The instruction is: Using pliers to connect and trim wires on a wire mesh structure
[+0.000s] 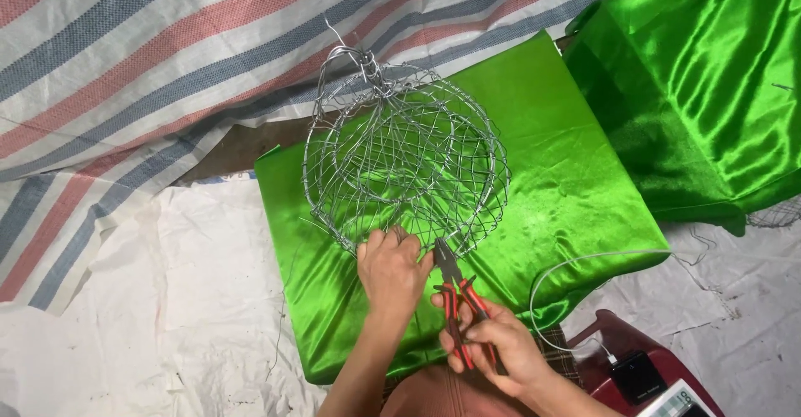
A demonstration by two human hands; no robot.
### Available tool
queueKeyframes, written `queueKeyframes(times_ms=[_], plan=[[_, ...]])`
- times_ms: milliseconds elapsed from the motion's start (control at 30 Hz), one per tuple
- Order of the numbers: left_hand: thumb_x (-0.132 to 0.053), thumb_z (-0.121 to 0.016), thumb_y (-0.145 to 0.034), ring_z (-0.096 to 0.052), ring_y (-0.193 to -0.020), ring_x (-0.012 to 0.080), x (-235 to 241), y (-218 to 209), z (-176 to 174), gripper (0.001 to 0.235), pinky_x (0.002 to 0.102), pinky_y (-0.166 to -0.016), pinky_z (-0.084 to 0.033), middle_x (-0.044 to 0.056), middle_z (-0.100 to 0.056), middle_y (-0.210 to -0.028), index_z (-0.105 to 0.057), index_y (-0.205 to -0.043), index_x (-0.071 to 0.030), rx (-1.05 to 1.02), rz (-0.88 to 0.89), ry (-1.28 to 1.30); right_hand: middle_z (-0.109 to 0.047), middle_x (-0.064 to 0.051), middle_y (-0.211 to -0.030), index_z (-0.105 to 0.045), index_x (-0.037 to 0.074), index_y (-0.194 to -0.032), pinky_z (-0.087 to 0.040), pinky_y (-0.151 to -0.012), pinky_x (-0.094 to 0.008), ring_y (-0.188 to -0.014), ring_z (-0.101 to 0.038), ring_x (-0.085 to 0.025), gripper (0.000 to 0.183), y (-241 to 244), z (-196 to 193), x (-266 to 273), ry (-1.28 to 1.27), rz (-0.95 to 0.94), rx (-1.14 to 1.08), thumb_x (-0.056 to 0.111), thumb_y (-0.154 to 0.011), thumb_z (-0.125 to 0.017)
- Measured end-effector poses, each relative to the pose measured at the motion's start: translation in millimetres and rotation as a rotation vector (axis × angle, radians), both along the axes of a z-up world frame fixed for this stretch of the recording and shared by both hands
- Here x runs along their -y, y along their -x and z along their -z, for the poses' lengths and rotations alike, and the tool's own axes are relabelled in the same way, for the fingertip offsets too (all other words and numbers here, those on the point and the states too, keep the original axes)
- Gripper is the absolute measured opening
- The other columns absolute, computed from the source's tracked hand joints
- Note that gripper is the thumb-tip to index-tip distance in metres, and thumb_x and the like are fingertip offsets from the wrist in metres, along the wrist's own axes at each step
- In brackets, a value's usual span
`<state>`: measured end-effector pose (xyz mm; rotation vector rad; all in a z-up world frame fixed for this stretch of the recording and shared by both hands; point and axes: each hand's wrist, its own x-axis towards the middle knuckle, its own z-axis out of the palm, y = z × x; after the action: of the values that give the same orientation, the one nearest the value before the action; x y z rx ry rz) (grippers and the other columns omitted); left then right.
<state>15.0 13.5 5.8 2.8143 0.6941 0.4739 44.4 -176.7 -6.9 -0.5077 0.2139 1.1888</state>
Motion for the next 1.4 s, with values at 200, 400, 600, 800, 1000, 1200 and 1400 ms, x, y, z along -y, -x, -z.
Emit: queueKeyframes(times_ms=[200, 400, 600, 800, 1000, 1200, 1400], plan=[[-0.032, -0.083, -0.067, -0.053, -0.081, 0.023, -6.6, -0.3, -3.9, 0.024, 0.037, -0.075, -0.041, 0.004, -0.064, -0.086, -0.073, -0.077, -0.013, -0.02, 0.008, -0.006, -0.053, -0.016, -0.148, -0.055, 0.007, -0.099, -0.05, -0.057, -0.033, -0.086, -0.058, -0.025, 0.018, -16.4, 1.8, 13.3, -0.148, -0.103, -0.314, 0.006, -0.081, -0.056], [-0.059, -0.079, -0.073, -0.051, -0.077, 0.0208, -10.3, 0.5, -1.1, 0.049, 0.036, -0.077, -0.039, 0.005, -0.065, -0.076, -0.073, -0.072, -0.011, -0.076, -0.011, 0.072, -0.051, -0.021, -0.15, -0.05, 0.005, -0.084, -0.055, -0.077, -0.048, -0.104, -0.06, -0.035, 0.024, -16.8, 0.8, 29.5, -0.126, -0.173, -0.098, -0.013, -0.069, -0.053], [-0.054, -0.084, -0.07, -0.055, -0.08, 0.0194, -12.0, 1.7, -4.5, 0.047, 0.035, -0.079, -0.041, 0.004, -0.071, -0.089, -0.077, -0.085, -0.01, -0.054, -0.002, 0.121, -0.06, -0.021, -0.147, -0.055, 0.003, -0.076, -0.058, -0.076, -0.047, -0.099, -0.068, -0.032, 0.022, -23.6, 12.8, 54.0, 0.184, -0.136, 0.168, -0.016, -0.064, -0.057], [-0.038, -0.077, -0.083, -0.056, -0.101, 0.0214, -17.8, 5.9, -16.9, 0.029, 0.039, -0.091, -0.04, 0.003, -0.066, -0.109, -0.078, -0.093, -0.011, -0.07, 0.064, 0.3, -0.07, -0.021, -0.094, -0.061, 0.002, -0.084, -0.048, -0.079, -0.039, -0.088, -0.065, -0.03, 0.026, -11.3, 44.3, 46.7, 0.562, -0.089, 0.352, -0.02, -0.07, -0.058], [-0.023, -0.076, -0.087, -0.057, -0.117, 0.0285, -17.8, 4.1, -40.0, 0.017, 0.04, -0.094, -0.043, 0.013, -0.065, -0.121, -0.076, -0.098, -0.011, -0.092, 0.113, 0.384, -0.052, -0.011, -0.1, -0.053, 0.003, -0.113, -0.041, -0.063, -0.033, -0.077, -0.051, -0.022, 0.032, -50.9, 48.4, -3.8, 0.717, 0.301, 0.427, -0.004, -0.084, -0.064], [-0.034, -0.079, -0.084, -0.052, -0.123, 0.0305, -14.9, 4.3, -24.9, 0.029, 0.044, -0.1, -0.039, 0.013, -0.06, -0.127, -0.076, -0.103, -0.012, -0.086, 0.115, 0.358, -0.023, -0.028, -0.154, -0.067, -0.008, -0.119, -0.045, -0.106, -0.048, -0.134, -0.044, -0.049, 0.041, -83.8, 80.8, -12.1, 0.985, 0.24, 0.857, 0.005, -0.08, -0.071], [-0.04, -0.081, -0.081, -0.05, -0.127, 0.0296, -12.6, 2.2, -15.0, 0.033, 0.046, -0.105, -0.036, 0.012, -0.058, -0.13, -0.075, -0.101, -0.015, -0.088, 0.096, 0.317, -0.023, -0.033, -0.158, -0.067, -0.009, -0.125, -0.042, -0.114, -0.05, -0.141, -0.039, -0.053, 0.048, -88.9, 100.0, -6.2, 1.124, 0.069, 0.97, 0.009, -0.081, -0.075]])
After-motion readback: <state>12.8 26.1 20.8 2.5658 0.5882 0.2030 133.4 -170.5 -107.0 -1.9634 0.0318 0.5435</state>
